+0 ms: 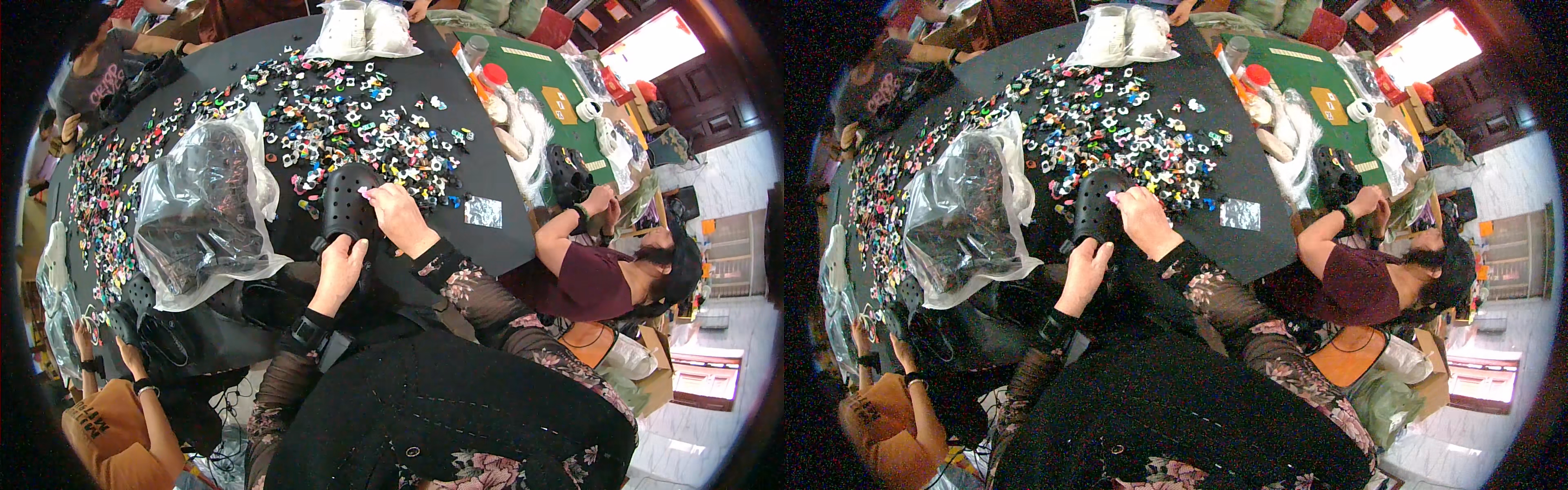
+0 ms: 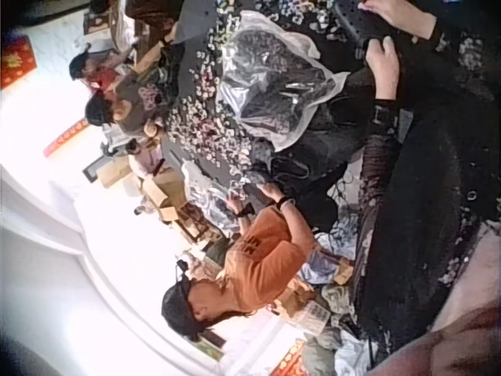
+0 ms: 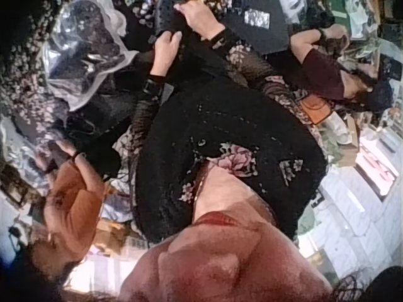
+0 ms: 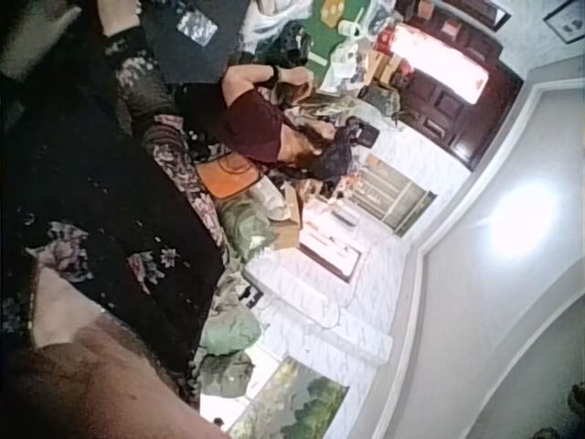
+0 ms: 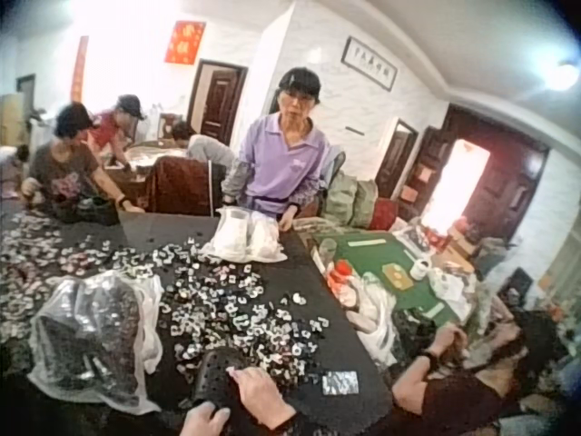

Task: The recorder extracts clogs from packaging and attaches decorative charms to them at a communal workstation.

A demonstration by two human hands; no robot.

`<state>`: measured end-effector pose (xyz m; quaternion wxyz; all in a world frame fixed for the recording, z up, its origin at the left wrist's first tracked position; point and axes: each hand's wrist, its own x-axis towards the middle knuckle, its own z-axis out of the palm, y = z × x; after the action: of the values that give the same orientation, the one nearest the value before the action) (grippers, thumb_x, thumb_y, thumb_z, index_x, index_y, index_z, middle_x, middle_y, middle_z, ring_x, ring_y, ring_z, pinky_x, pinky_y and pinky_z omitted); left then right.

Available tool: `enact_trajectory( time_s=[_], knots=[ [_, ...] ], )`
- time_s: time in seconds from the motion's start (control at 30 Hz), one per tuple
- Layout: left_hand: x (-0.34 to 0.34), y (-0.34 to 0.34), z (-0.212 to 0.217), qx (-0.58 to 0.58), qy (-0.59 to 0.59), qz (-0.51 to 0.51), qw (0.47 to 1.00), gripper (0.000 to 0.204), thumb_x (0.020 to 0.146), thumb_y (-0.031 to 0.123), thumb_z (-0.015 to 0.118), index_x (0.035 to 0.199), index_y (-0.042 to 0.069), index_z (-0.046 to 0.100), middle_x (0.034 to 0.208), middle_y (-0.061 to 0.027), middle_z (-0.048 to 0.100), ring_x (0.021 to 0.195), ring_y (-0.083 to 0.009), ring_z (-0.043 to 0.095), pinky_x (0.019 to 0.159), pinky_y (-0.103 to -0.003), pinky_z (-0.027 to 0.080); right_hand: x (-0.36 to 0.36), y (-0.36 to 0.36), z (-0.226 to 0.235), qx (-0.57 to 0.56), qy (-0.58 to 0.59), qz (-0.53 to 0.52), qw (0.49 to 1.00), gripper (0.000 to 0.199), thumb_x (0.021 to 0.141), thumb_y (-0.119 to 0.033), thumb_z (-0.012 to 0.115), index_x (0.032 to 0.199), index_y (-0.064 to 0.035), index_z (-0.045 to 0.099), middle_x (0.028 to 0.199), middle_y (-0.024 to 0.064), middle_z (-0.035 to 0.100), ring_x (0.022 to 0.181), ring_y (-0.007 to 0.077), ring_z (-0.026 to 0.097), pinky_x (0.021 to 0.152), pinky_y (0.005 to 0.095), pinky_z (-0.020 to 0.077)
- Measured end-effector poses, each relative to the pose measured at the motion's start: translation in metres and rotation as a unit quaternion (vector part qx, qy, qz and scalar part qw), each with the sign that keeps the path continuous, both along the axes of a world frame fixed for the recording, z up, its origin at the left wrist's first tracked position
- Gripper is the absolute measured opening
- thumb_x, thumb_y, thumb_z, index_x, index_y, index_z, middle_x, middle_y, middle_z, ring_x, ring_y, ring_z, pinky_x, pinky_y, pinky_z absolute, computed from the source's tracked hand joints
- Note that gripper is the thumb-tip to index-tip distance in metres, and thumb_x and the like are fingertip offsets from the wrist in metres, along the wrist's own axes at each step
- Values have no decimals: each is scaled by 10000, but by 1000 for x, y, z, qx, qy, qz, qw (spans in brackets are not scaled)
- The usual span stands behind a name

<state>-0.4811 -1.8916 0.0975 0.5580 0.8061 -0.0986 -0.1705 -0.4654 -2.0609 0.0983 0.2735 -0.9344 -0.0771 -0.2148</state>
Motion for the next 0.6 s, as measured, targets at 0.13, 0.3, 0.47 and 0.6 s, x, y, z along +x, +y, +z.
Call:
enact_trajectory(
  time_s=[0.13,0.3,0.47,0.6],
  knots=[
    [1,2,-2,-2,-8,5,1000,293,841,224,606,780,-55,541,648,-204,563,577,-282,562,557,-376,439,3,3,9,6,-14,14,1000,144,840,-90,527,912,-30,637,836,122,583,821,300,552,752,389,453],
    [1,2,4,28,-25,-4,999,291,840,218,608,774,-55,534,641,-202,559,569,-291,560,552,-382,436,4,2,4,106,44,-36,993,149,852,-102,518,907,-28,636,838,139,600,826,308,574,746,397,455],
    [-1,2,-2,-8,-34,9,999,315,846,214,610,713,-40,479,587,-154,508,536,-220,498,516,-361,404,5,6,3,157,61,-72,983,124,841,-103,545,883,-17,624,806,152,615,782,323,597,708,392,471],
    [-1,1,1,-20,-42,12,999,362,853,217,611,656,-22,424,538,-104,450,507,-146,430,482,-344,371,12,6,6,227,98,-119,962,135,825,-123,579,860,3,618,786,168,636,737,326,620,662,372,487]
  ],
)
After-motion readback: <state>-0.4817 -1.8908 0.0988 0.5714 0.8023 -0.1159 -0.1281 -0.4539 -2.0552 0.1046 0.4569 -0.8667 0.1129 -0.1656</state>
